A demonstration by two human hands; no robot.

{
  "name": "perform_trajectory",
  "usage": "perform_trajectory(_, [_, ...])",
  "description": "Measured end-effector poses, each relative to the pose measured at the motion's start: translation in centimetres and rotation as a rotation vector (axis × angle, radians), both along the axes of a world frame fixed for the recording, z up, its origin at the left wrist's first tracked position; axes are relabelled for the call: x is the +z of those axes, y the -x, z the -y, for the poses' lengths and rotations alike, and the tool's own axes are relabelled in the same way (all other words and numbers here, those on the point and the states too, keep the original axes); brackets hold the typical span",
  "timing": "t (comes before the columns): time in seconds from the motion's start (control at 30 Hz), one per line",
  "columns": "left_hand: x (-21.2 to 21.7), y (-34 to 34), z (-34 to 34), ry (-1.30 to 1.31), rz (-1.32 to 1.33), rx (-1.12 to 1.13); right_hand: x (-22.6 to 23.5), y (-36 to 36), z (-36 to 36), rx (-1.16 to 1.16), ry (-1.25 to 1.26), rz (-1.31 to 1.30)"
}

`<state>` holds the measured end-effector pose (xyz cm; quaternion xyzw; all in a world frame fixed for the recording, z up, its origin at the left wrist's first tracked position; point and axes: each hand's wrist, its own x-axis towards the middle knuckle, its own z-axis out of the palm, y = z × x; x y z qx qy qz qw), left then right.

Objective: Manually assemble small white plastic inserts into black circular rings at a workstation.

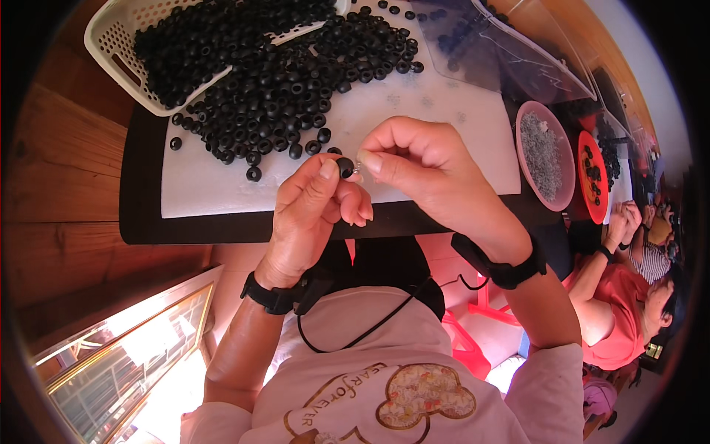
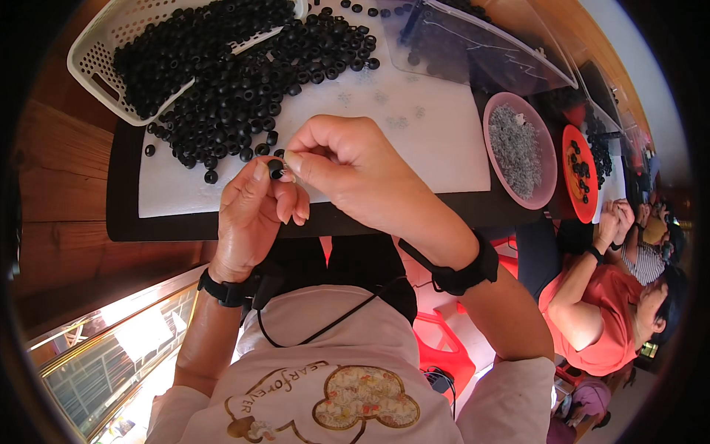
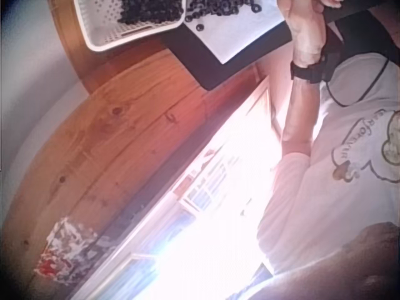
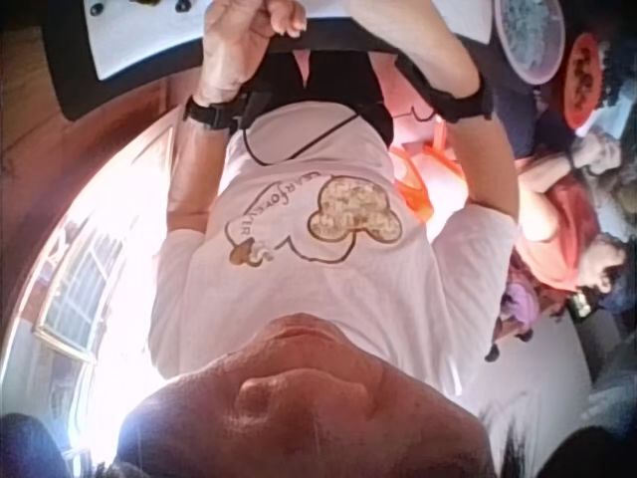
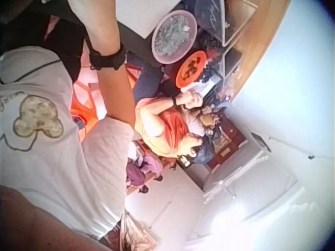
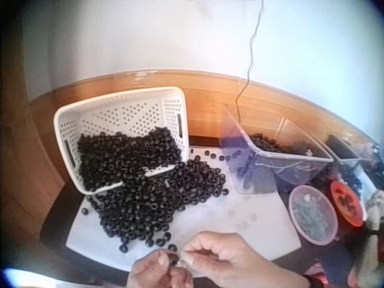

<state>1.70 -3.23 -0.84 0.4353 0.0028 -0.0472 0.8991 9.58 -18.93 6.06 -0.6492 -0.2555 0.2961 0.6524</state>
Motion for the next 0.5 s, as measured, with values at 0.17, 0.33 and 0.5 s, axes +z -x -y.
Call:
perform_trajectory(0.17, [-0.3,0.0,0.0,-0.015,0.024,-0.023,-1.3,0.3,-0.6,-0.030,-0.012,-0.006])
perform_trajectory(0.33, [-0.2,0.0,-0.1,0.001,0.004,-0.066,-2.4,1.2,-1.0,-0.172,0.051,0.474])
perform_trajectory(0.5, [0.2,0.2,-0.1,0.011,-0.049,-0.015,-2.7,2.4,-0.7,-0.210,0.234,1.080])
